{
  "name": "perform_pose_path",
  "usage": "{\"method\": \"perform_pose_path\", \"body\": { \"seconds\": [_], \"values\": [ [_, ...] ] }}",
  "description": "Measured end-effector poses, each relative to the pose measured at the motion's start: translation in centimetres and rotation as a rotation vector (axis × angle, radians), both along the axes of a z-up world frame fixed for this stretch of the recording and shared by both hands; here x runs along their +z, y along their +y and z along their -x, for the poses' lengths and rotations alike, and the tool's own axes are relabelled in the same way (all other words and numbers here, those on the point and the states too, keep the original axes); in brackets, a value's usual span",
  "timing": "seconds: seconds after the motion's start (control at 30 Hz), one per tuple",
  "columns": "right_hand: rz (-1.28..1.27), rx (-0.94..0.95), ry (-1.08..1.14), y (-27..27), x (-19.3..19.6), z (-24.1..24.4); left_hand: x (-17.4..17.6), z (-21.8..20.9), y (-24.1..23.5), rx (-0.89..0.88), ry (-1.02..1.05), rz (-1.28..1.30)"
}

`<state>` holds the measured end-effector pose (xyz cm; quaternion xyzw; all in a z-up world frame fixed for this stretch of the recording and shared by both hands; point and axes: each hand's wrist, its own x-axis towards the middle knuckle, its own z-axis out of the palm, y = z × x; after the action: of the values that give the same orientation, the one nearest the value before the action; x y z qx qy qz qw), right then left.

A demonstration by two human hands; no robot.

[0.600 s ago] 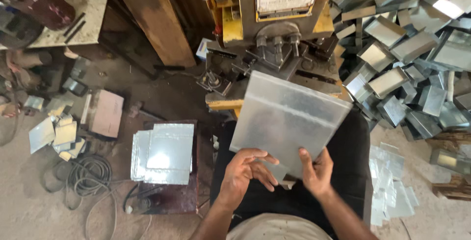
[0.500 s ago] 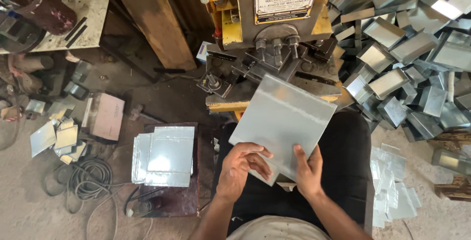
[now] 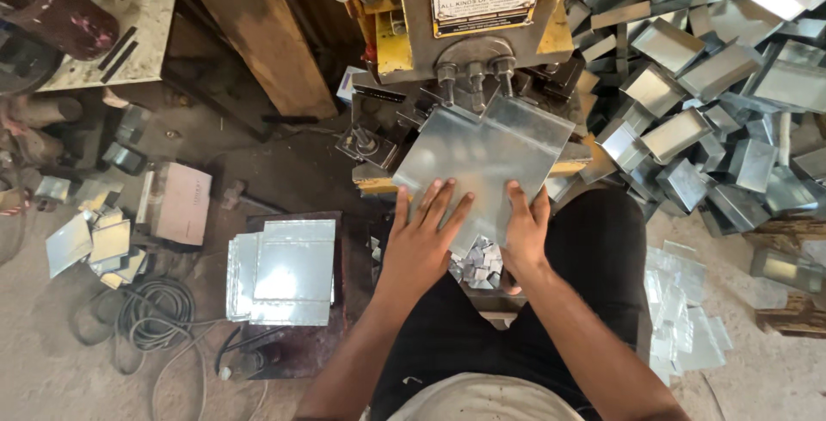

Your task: The person places thin metal sheets into a bending machine and presses down to form folds, handling the sheets one at a time and placing the finished components into a pile.

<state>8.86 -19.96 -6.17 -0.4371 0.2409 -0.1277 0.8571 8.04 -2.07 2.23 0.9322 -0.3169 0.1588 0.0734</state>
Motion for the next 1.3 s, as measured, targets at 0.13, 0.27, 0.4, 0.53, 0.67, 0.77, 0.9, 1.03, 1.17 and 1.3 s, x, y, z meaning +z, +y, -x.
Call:
{"method": "perform_pose_path", "body": {
  "seconds": [0.13, 0.27, 0.4, 0.53, 0.67, 0.77, 0.9, 1.03, 1.17, 1.3],
  "values": [
    [0.017, -0.011, -0.053, 0.4, 0.6, -0.4, -2.2, -1.7, -0.3, -0.060, -0.008, 0.130],
    [0.027, -0.017, 0.023, 0.1, 0.6, -0.7, -3.9, -2.9, -0.5, -0.088, -0.132, 0.201],
    [0.061, 0.001, 0.010, 0.2, 0.7, -0.4, -4.7, -2.9, -0.4, -0.081, -0.172, 0.202],
    [0.053, 0.008, 0.031, 0.0, 0.8, -0.8, -5.0, -3.5, -0.5, -0.112, -0.160, 0.247],
    [-0.006, 0.023, -0.053, 0.0, 0.0, -0.3, -5.4, -3.1, -0.2, -0.133, -0.180, 0.272],
    [0.022, 0.043, -0.110, -0.1, 0.1, -0.8, -5.3, -3.4, -0.3, -0.124, -0.181, 0.268],
    [0.063, 0.051, -0.078, -0.1, 0.9, -1.2, -4.8, -3.8, -0.5, -0.138, -0.183, 0.310],
    [-0.162, 0.137, -0.049, -1.1, 2.0, 0.4, -4.1, -2.3, 0.2, -0.158, -0.223, 0.307],
    [-0.250, 0.223, -0.103, -2.2, 2.1, 3.9, -4.2, 2.4, 1.9, -0.157, -0.206, 0.465],
    [0.118, 0.360, 0.102, -1.4, 0.2, 6.8, -7.9, 6.7, 1.6, 0.076, 0.418, 1.299]
  ]
}}
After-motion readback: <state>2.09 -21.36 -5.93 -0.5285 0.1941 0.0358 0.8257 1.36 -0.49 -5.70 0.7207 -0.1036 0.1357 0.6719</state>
